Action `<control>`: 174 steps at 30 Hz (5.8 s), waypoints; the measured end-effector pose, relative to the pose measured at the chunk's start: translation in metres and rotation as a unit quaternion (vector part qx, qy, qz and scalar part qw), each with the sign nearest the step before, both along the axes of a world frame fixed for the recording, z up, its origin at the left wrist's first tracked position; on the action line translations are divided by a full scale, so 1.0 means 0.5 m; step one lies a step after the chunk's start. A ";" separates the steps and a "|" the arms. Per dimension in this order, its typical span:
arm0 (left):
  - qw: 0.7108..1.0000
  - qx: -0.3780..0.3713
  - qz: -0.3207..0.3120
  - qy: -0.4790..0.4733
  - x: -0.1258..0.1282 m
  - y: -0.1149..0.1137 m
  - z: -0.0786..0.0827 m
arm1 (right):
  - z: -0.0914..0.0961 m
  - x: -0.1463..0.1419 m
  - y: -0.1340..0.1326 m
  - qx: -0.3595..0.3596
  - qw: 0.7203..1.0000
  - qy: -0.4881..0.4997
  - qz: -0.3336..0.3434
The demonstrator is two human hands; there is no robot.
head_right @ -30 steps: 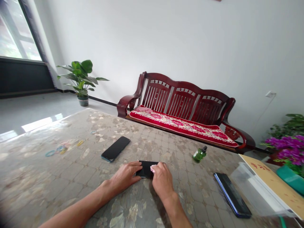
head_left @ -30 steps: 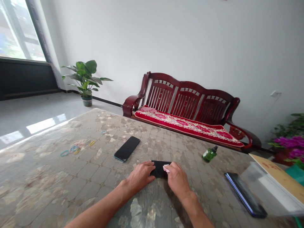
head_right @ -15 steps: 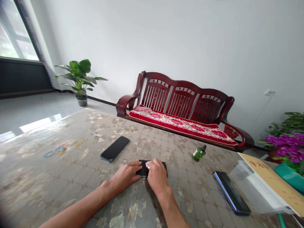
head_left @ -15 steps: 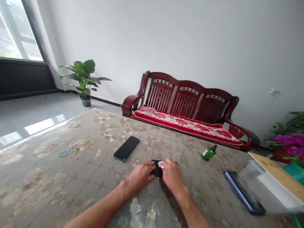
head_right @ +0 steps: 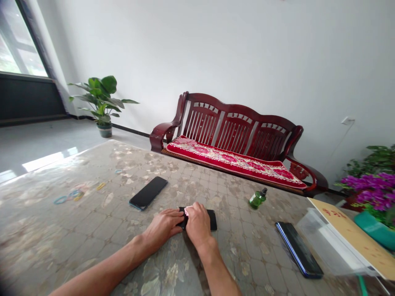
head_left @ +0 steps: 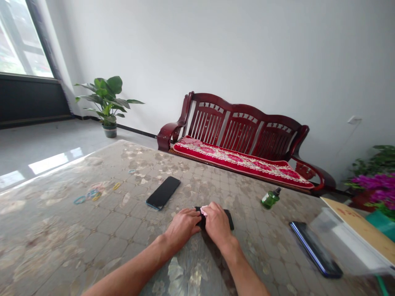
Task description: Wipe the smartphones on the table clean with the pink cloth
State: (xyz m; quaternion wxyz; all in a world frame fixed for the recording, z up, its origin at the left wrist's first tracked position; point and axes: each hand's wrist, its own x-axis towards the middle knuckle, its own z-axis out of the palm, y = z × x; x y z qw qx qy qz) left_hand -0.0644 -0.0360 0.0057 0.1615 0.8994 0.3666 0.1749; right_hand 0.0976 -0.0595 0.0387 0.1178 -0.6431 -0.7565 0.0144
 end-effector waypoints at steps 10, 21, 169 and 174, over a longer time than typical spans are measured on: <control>1.000 -0.021 0.002 -0.023 -0.005 -0.003 0.000 | 0.004 0.058 -0.004 -0.013 0.995 -0.028 -0.095; 0.998 -0.033 -0.011 -0.046 -0.002 0.004 -0.012 | 0.009 -0.016 0.012 -0.011 1.000 0.004 -0.002; 0.994 0.037 0.032 0.100 0.013 0.036 0.057 | 0.014 0.110 -0.056 0.212 0.972 0.089 -0.049; 0.993 0.040 0.037 0.107 0.017 0.035 0.063 | 0.008 0.038 -0.052 0.225 0.969 0.097 0.017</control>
